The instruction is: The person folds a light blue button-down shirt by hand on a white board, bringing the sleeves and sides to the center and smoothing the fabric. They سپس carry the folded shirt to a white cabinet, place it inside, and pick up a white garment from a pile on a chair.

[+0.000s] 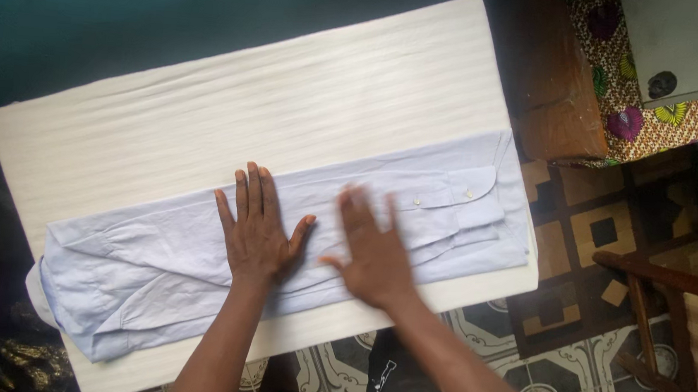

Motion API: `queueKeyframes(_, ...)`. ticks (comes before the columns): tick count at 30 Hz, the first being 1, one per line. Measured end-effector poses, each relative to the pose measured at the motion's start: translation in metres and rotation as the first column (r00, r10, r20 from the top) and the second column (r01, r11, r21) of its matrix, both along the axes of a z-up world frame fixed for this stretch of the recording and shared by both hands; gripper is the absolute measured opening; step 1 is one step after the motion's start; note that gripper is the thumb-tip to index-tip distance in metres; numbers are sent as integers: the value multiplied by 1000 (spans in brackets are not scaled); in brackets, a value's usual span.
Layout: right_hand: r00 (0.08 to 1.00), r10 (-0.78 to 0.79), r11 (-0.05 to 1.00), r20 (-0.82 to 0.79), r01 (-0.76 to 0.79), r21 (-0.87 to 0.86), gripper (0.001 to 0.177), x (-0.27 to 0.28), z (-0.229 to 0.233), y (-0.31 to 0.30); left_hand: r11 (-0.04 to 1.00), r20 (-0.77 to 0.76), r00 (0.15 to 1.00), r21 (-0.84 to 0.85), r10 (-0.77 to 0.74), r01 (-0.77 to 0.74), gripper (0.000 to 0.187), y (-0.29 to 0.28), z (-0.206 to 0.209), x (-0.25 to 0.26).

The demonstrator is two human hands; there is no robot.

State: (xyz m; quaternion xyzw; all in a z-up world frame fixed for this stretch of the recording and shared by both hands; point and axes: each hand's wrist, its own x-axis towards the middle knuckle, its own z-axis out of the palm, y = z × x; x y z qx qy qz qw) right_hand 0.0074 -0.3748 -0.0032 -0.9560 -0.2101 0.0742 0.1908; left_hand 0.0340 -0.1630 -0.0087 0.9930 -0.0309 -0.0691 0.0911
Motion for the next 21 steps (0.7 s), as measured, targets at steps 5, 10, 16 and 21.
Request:
queueKeyframes(5,994,66,987,-89,-78,-139,96,-25,-18,5,1000,-12,1000,-21,-5,5,101,1,-2,-1)
queueKeyframes(10,998,-56,987,-5,54,-153,97,-32,-9,-91,1000,-8,1000,2,-8,8,102,1,-3,0)
queueKeyframes(16,985,-161,980,60,166,-110,88,-25,1,-78,1000,-17,1000,-3,1,-1,103,0,-2,0)
queueKeyframes(21,945,-288,917,152,318,-242,96,19,-11,-103,999,-17,1000,36,-10,10,102,1,-4,-2)
